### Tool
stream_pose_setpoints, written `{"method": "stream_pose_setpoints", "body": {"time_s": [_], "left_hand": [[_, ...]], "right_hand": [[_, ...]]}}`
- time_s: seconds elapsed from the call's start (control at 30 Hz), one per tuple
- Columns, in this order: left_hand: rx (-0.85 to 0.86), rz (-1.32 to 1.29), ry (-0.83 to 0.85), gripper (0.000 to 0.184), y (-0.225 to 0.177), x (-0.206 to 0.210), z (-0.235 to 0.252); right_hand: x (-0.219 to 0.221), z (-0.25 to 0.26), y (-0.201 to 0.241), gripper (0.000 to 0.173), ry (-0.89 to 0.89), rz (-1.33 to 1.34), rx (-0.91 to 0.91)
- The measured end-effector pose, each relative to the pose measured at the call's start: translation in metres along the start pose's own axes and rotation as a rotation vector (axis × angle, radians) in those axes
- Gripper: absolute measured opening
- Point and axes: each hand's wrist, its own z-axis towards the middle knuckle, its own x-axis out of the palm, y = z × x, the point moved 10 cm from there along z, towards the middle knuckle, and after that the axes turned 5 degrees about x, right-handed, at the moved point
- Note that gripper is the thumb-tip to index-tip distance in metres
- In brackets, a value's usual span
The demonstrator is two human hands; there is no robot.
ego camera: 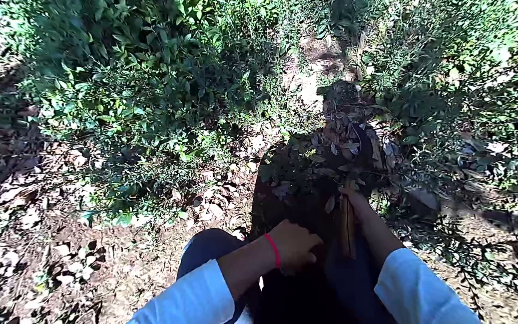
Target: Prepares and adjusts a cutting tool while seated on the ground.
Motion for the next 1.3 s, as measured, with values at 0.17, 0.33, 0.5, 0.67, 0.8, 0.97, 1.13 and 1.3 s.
{"method": "stream_pose_setpoints", "body": {"time_s": [0.17, 0.33, 0.5, 0.67, 0.8, 0.97, 1.13, 1.3], "left_hand": [[-0.003, -0.011, -0.009, 0.047, 0.001, -0.001, -0.003], [-0.009, -0.021, -0.009, 0.048, 0.002, -0.001, -0.005], [-0.015, -0.045, -0.003, 0.048, 0.002, 0.0, -0.006], [-0.023, -0.027, 0.013, 0.048, 0.001, 0.0, -0.005], [-0.021, -0.025, 0.011, 0.048, -0.001, 0.001, -0.005], [-0.029, -0.029, 0.025, 0.049, -0.001, 0.002, -0.004], [-0.023, -0.022, 0.026, 0.049, -0.003, 0.002, -0.002], [-0.01, -0.014, 0.023, 0.049, -0.005, 0.0, -0.002]], "right_hand": [[0.004, 0.002, 0.0, 0.026, 0.0, -0.002, 0.008], [0.007, 0.001, 0.0, 0.025, -0.011, -0.011, 0.006], [0.01, 0.003, 0.003, 0.028, -0.001, -0.037, -0.012], [0.009, 0.001, 0.003, 0.027, 0.007, -0.025, -0.01], [0.008, 0.0, 0.003, 0.025, 0.014, -0.008, -0.012], [0.006, 0.002, 0.001, 0.023, 0.007, -0.002, 0.011], [-0.001, 0.002, 0.0, 0.022, -0.011, 0.009, 0.019], [-0.003, 0.003, -0.002, 0.021, -0.009, 0.006, 0.02]]}}
